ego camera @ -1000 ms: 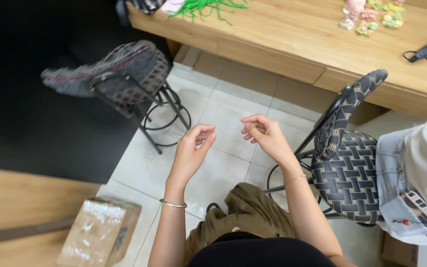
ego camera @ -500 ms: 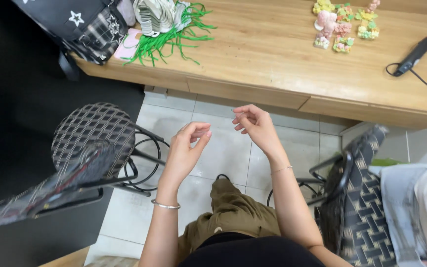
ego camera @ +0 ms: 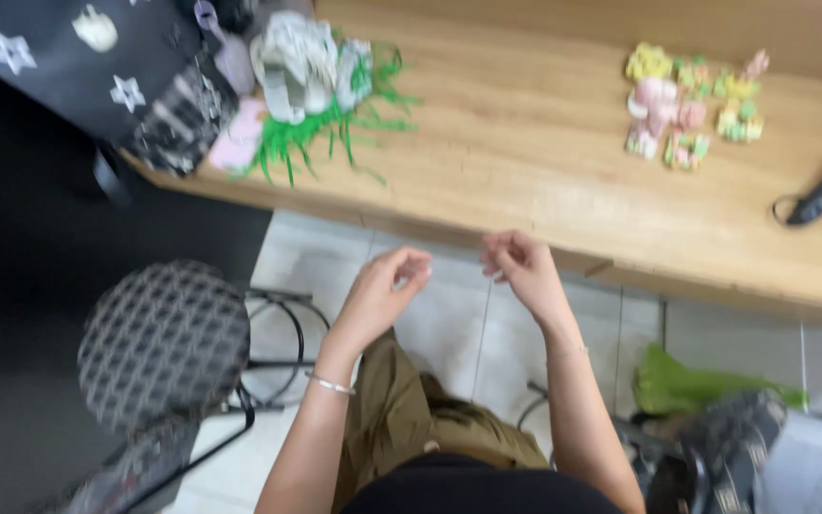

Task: Organize and display decorative candles on studio shelves.

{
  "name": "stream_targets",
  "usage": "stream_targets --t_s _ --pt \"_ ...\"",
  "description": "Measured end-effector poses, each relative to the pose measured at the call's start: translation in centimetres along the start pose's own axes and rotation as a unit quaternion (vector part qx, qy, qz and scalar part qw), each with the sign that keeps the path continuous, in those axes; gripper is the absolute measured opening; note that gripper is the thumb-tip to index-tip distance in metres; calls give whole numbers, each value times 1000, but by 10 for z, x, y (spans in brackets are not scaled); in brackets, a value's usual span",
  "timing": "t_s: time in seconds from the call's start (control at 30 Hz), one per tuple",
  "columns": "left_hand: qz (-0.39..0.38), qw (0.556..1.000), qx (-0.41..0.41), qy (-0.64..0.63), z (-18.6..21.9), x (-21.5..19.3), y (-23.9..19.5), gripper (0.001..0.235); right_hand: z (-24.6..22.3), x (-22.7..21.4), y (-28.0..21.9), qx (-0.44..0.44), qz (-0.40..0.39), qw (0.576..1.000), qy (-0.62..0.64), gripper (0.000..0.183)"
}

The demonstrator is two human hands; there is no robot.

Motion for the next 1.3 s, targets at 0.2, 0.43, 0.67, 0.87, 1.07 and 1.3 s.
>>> stream_targets --t_s 0.2,0.43,0.67,0.87,1.07,1.3 --pt "-8 999 32 1 -34 -23 83 27 -29 5 53 9 3 1000 -3 25" --pt "8 990 -19 141 -101 -75 195 41 -42 22 137 0 -1 1000 -14 27" --pt "62 968 -19 243 -197 -106 337 55 -49 50 224 43 0 999 -26 25" --pt "65 940 -68 327 -260 -73 429 62 -38 69 273 66 -6 998 -23 26" --pt "72 858 -7 508 -319 -29 478 50 -18 77 282 101 -19 994 -37 24" --pt "84 840 15 536 -336 -33 474 22 0 76 298 117 -60 990 -56 22"
Point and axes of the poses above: each hand's wrist, its own y-axis towards the middle knuckle, its own x-axis out of the palm, z = x × y, the point moved 7 cm from there along y, towards the middle knuckle, and after that the axes turned 3 degrees about -y, right-handed, at the moved point
